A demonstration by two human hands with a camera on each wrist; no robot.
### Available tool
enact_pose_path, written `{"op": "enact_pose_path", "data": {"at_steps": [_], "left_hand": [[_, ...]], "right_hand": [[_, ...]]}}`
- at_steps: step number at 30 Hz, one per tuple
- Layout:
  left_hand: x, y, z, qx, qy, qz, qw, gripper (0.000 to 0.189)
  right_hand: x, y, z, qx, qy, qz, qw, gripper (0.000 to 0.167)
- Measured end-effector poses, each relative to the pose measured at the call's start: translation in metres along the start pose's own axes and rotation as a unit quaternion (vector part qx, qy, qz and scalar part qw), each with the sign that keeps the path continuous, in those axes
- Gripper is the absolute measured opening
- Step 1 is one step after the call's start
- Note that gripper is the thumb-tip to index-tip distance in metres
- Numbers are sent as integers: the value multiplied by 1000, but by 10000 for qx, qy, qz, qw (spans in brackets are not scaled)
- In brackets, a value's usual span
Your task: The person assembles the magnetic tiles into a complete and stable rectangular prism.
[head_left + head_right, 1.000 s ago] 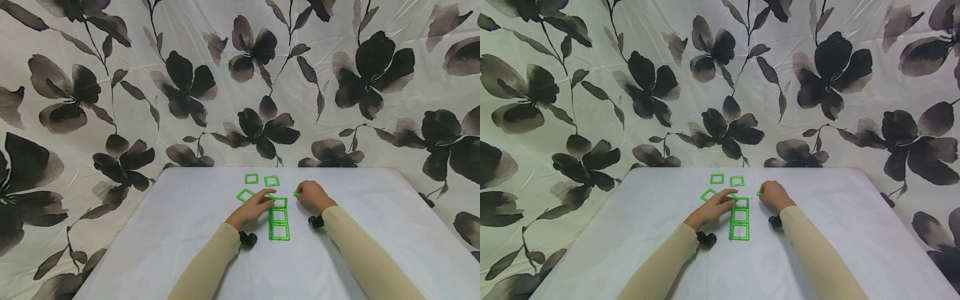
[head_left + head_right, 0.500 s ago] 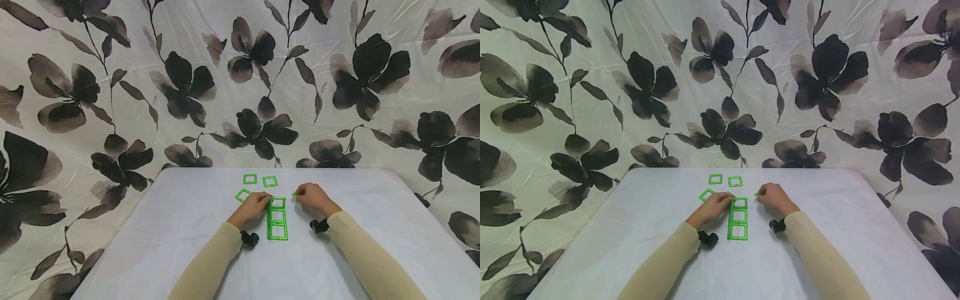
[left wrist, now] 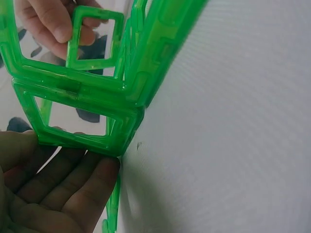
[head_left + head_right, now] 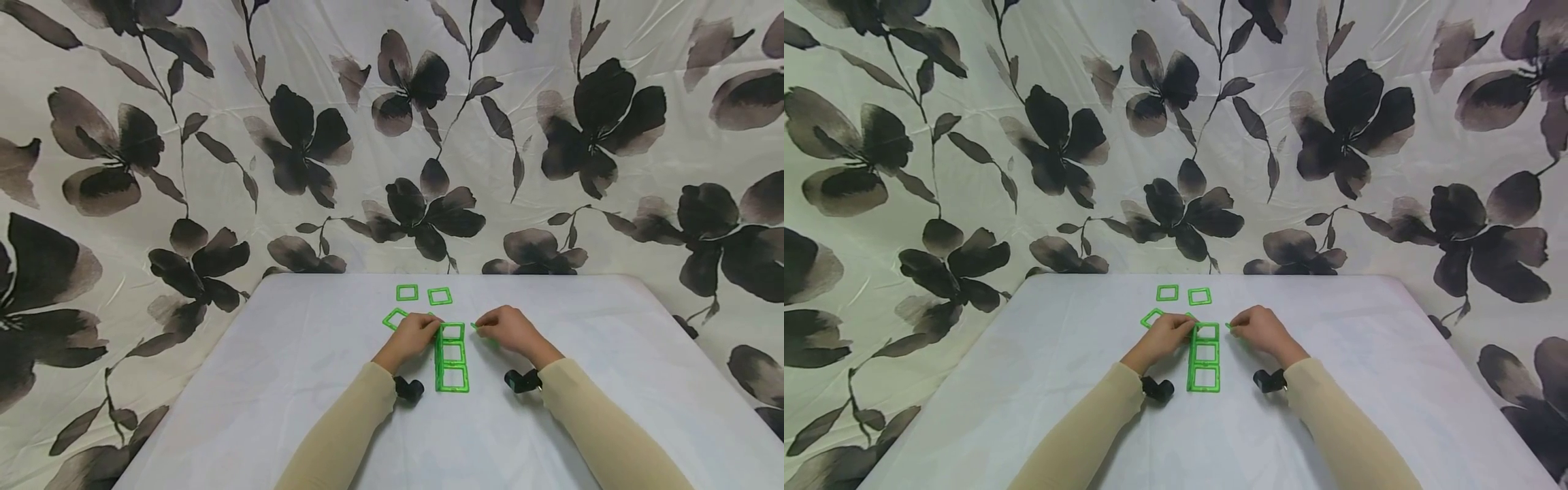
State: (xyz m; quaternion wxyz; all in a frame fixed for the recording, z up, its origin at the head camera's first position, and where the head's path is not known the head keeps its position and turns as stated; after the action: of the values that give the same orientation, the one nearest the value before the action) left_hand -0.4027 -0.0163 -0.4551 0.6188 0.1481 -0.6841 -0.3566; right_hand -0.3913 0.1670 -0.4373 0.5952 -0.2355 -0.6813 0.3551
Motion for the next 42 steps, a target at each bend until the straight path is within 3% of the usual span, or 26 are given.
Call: {"op": "enact_pose_path", "data": {"at_steps": [10,22,42], "left_hand": [[-1,-1,0,-30,39,121,9999,30],[-1,-2,-1,40,2,-23,10000,30],[-2,-3,-1,134,-33,-109,9998,29]], "right_hand": [[-5,7,-13,-514,258,769,9954,26],[-16,5,-24,-698,674,1629,9819,26],[-26,-2,-30,-808,1137,2197,9655,30]]}}
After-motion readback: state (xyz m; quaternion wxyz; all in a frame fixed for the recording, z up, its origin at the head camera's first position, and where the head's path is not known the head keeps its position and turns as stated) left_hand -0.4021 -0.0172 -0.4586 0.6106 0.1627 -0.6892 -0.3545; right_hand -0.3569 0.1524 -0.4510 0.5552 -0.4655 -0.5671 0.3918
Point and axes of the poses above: each hand's wrist, its own z-axis towards the middle knuckle, its own x-axis out of the back of the hand, y = z × x, the point moved 10 cm from there along z, towards the middle knuckle, and after that the axes turned 10 degrees about z, right-handed, at the moved point
